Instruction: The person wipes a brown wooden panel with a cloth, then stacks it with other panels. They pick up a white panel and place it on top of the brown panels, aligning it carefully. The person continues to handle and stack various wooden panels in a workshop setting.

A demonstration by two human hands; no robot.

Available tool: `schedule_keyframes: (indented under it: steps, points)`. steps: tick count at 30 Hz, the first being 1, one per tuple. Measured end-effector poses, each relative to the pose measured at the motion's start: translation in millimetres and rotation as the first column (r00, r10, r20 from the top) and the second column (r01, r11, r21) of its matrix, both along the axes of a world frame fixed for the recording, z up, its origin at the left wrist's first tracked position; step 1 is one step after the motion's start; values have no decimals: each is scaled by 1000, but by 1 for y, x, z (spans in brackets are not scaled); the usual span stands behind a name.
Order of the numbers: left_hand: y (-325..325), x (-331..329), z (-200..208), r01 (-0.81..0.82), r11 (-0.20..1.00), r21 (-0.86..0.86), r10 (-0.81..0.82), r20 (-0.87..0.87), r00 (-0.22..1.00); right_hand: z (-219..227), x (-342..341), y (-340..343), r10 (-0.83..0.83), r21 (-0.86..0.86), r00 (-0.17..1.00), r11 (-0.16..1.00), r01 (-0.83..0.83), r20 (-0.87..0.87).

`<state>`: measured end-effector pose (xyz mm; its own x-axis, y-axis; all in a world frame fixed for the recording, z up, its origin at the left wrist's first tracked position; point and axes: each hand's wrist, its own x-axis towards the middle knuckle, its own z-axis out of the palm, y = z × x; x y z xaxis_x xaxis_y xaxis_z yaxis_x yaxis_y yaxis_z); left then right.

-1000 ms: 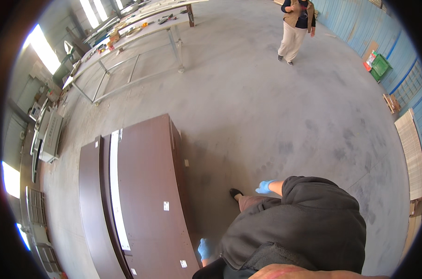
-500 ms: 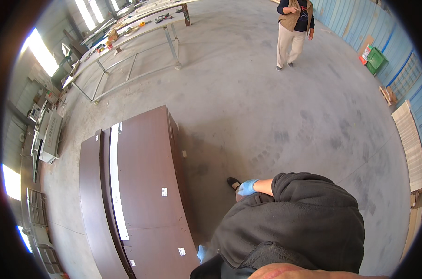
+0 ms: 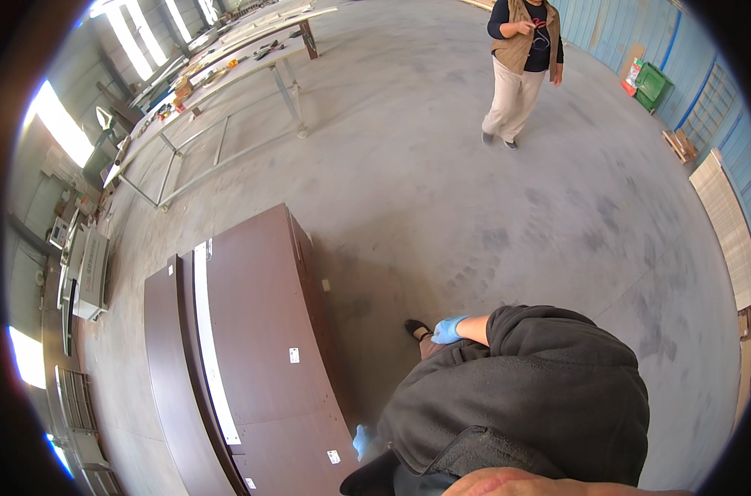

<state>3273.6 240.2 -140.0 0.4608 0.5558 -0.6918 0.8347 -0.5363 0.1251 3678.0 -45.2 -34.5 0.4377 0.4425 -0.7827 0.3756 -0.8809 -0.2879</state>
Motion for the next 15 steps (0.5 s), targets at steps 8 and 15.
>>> schedule_keyframes:
  steps: [8,15]
  points:
    - [-2,5,6,48,999,7,-48,-22,999,23,-12,1,14,95,1000,995,-11,-27]
    - [-9,7,4,-31,999,-20,31,-9,999,-12,5,-23,8,-64,1000,998,-8,-10]
